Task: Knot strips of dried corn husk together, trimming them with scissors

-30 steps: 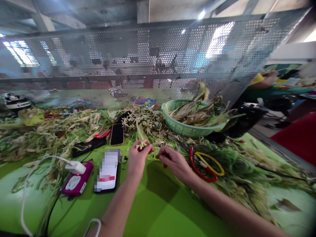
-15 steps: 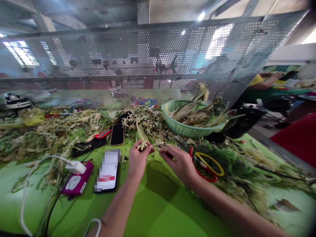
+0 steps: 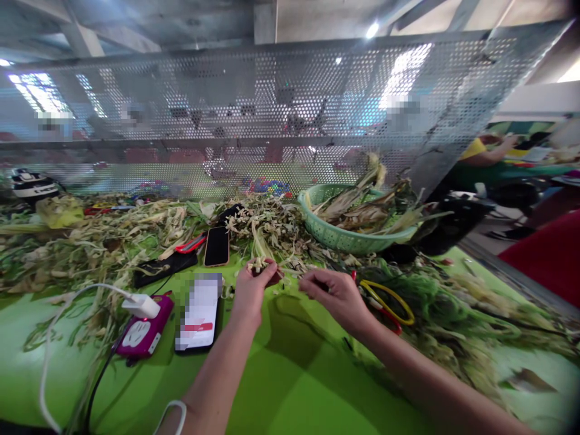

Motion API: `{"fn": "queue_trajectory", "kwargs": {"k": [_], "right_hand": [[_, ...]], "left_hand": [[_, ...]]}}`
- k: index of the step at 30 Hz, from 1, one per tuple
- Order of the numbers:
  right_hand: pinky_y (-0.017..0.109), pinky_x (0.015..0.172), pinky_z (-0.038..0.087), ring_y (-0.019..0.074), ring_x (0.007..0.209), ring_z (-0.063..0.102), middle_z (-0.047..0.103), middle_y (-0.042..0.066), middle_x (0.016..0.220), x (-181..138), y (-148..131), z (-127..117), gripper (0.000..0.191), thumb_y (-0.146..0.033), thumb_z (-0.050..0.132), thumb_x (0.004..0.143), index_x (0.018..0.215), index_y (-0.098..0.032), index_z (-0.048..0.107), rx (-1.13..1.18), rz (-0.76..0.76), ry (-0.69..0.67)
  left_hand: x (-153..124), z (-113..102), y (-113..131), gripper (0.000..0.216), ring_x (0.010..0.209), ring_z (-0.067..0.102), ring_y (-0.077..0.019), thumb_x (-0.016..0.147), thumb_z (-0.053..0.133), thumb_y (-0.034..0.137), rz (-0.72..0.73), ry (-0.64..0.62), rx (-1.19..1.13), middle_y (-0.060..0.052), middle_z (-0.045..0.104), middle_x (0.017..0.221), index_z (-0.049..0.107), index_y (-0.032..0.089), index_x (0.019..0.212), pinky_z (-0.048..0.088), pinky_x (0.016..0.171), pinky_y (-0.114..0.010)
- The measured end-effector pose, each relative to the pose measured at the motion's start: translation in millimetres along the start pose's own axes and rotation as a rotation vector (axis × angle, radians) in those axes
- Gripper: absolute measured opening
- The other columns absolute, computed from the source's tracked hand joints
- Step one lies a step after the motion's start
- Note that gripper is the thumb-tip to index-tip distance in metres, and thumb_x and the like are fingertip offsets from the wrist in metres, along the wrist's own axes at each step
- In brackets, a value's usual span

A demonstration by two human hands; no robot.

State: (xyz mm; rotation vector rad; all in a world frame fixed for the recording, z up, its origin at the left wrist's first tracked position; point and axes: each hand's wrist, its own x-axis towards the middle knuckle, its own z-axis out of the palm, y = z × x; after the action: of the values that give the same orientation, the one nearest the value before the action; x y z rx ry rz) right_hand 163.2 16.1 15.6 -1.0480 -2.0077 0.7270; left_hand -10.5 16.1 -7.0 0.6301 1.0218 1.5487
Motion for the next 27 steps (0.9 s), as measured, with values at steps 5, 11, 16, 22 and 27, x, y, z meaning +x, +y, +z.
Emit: {"fn": "queue_trajectory", "kwargs": {"k": [5, 11, 16, 22, 27], "right_hand": [[0.024, 0.054, 0.037, 0.0127, 0.059, 0.045, 0.054, 0.001, 0.071, 5.4, 4.2, -7.6, 0.023, -0.039, 0.057, 0.086, 0.077, -0.018, 0.06, 0.0, 0.027, 0.241], [0.023, 0.051, 0.038, 0.0116, 0.055, 0.047, 0.058, 0.0, 0.072, 8.8, 19.3, 3.9, 0.024, -0.041, 0.062, 0.081, 0.09, -0.019, 0.062, 0.065, 0.136, 0.116], [0.022, 0.051, 0.039, 0.0116, 0.054, 0.049, 0.056, -0.002, 0.061, 6.2, 18.1, 6.8, 0.017, -0.033, 0.061, 0.081, 0.072, -0.019, 0.062, 0.062, 0.109, -0.017], [0.022, 0.05, 0.042, 0.012, 0.055, 0.05, 0.062, 0.001, 0.07, 7.7, 13.2, -0.4, 0.023, -0.039, 0.058, 0.083, 0.085, -0.018, 0.068, 0.149, 0.167, 0.023], [0.025, 0.056, 0.045, 0.0145, 0.065, 0.055, 0.066, 0.006, 0.09, 12.1, 16.5, -8.7, 0.022, -0.036, 0.056, 0.086, 0.097, -0.019, 0.066, 0.054, 0.045, 0.259]], "left_hand": [[0.0, -1.7, 2.5, 0.032, 0.071, 0.064, -0.0145, 0.058, 0.081, 0.028, 0.012, 0.02, 0.035, -0.003, 0.067, 0.077, 0.066, 0.014, 0.083, 0.053, 0.076, -0.031], [-1.9, 1.0, 1.0, 0.028, 0.067, 0.062, -0.0138, 0.06, 0.079, 0.028, 0.034, -0.009, 0.108, -0.002, 0.067, 0.075, 0.066, 0.015, 0.081, 0.052, 0.07, -0.029], [1.2, 1.7, 3.7, 0.03, 0.065, 0.061, -0.0124, 0.055, 0.08, 0.023, 0.098, 0.071, 0.028, 0.0, 0.065, 0.072, 0.063, 0.014, 0.078, 0.051, 0.071, -0.028], [5.8, -5.9, 4.5, 0.033, 0.068, 0.062, -0.0132, 0.058, 0.08, 0.025, 0.015, 0.01, 0.069, -0.002, 0.066, 0.075, 0.064, 0.014, 0.086, 0.051, 0.072, -0.028], [4.9, -5.4, 4.9, 0.03, 0.072, 0.062, -0.0155, 0.061, 0.078, 0.028, 0.075, -0.055, 0.193, -0.003, 0.067, 0.076, 0.065, 0.015, 0.084, 0.051, 0.073, -0.03]]}}
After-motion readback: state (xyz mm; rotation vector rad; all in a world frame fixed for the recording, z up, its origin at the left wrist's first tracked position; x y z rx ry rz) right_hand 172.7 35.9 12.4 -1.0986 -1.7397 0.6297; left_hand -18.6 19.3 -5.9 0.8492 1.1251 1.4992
